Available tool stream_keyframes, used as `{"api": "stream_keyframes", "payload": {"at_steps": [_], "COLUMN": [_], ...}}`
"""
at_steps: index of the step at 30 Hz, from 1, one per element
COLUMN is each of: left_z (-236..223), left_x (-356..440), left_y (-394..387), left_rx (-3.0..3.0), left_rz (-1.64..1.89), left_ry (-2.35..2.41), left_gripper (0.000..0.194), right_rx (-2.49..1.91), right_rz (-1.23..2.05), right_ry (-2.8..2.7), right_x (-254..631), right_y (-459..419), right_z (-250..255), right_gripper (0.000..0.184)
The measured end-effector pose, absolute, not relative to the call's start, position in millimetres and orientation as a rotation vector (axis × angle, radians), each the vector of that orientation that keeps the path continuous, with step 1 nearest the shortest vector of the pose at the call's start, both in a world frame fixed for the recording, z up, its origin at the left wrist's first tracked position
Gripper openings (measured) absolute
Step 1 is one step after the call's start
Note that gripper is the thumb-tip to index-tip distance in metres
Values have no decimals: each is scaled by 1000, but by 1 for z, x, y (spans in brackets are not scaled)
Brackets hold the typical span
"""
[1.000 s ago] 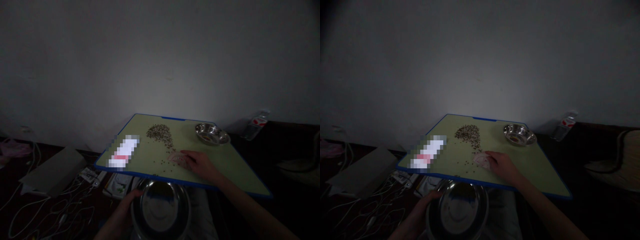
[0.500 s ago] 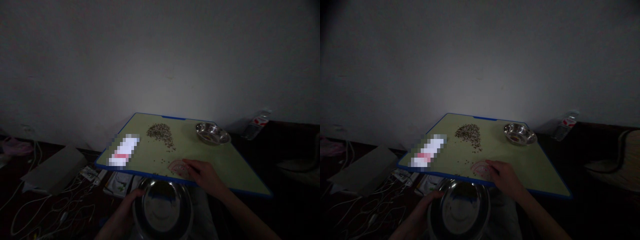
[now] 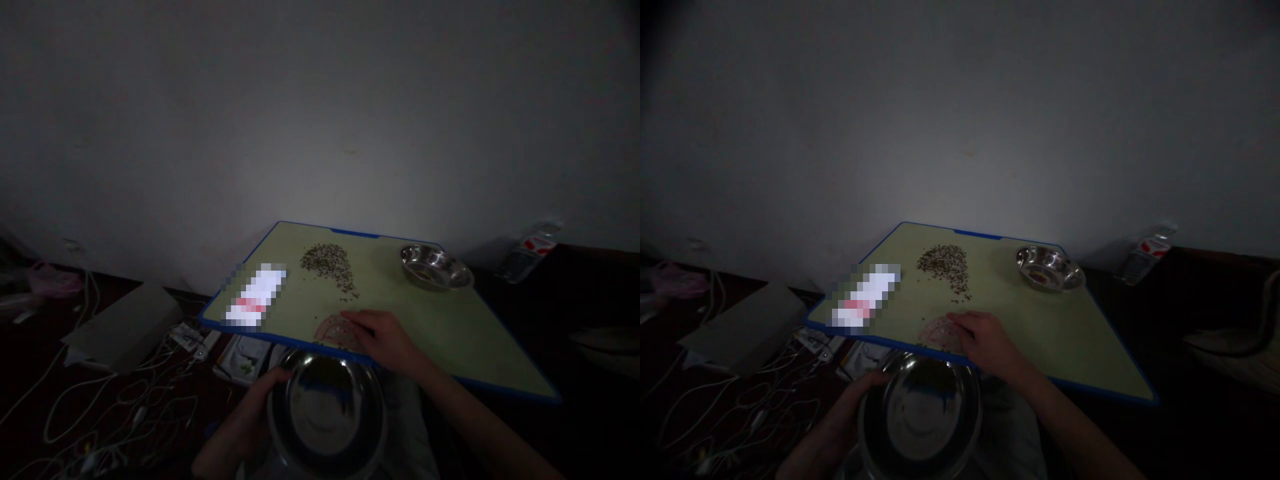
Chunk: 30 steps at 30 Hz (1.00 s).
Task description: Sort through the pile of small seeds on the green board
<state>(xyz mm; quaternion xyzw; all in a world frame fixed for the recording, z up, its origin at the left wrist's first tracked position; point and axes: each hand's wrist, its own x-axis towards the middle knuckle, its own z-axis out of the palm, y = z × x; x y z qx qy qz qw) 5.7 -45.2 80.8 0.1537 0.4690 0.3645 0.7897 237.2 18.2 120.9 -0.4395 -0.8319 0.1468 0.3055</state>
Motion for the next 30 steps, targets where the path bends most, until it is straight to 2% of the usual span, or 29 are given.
{"api": "stream_keyframes", "payload": {"at_steps": [6,14,23,30], "left_z": [88,79,77,76], "left_x": [4,1,-3,-4], "left_y": [-46,-43,-39,-37], "left_rx": [320,363,347,372], "left_rz": [826,816,833,833], "left_ry": [898,1006,1001,986], "left_gripper": [13,16,15,14], "right_rx": [-1131,-1081,-1380,-1385], "right_rz": [436,440,435,464], "right_ry": [-2258,-2231,-2059,-2170], "right_x": [226,227,258,246], "right_y": [20,19,46,63], "right_z": [124,124,132,128], "right_gripper": [30,31,33,34]}}
